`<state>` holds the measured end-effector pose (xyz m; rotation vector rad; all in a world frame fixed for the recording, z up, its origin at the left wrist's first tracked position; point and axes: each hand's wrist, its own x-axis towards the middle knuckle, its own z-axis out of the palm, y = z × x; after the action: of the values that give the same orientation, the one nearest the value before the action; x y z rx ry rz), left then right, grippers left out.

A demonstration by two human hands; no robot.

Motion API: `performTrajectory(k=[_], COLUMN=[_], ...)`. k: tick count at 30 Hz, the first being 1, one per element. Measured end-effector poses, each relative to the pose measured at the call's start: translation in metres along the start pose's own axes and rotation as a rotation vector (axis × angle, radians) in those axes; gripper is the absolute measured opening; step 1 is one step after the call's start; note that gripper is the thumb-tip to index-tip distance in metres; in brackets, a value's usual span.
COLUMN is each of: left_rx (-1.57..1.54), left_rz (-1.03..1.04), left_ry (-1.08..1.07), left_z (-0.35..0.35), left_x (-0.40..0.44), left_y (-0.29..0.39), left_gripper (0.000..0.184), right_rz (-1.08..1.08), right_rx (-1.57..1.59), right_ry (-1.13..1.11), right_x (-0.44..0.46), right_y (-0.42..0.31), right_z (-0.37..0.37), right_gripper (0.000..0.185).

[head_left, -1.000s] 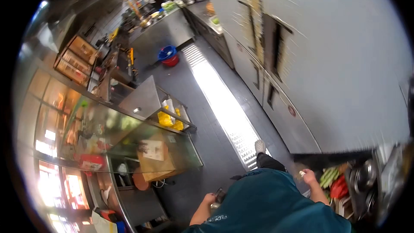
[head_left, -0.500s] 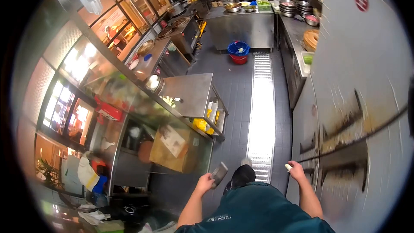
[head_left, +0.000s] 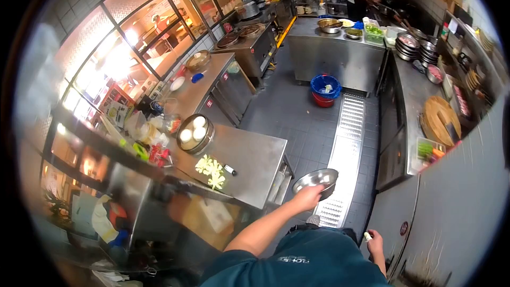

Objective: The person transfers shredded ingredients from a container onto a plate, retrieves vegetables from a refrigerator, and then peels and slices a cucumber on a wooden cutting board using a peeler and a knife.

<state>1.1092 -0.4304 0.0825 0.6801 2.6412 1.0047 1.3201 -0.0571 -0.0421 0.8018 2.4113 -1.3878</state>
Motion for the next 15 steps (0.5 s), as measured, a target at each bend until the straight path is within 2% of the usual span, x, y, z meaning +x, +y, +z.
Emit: performTrajectory(k=[2,5,8,11,13,15], left_rx=[0.018,-0.035,-0.107,-0.1,-0.087,-0.069], left_rz=[0.039,0.138,0.123,0.135,-0.007,-0.089], left_ry=[-0.042,0.004,0.021,0.1,0.029,0.099], left_z=[-0.019,-0.032,-0.04,-0.04,-0.05,-0.053], left_x=[0.061,0.136,0.193,0.248,0.28,0.304], left_y=[0.008,0.003,-0.003,-0.018,-0.026,-0.036], left_gripper=[0.022,0.019,0.017,0.015,0.016,0.017], right_rz=[-0.006,-0.074,-0.126,-0.187,-0.26,-0.324], right_rx=[0.063,0.109,0.165,0.168,0.182,0.081], right_ry=[0.02,0.043,0.058,0.044,0.03,0.004], right_x=[0.023,0.08,0.143,0.214,0.281,0.338], right_y=[-0.017,-0.041,-0.08,-0.156,-0.173,-0.219], right_z=[0.001,0.0,-0.009,-0.036,-0.055,-0.077], right_gripper=[0.036,0.033,0.031,0.03,0.031,0.031])
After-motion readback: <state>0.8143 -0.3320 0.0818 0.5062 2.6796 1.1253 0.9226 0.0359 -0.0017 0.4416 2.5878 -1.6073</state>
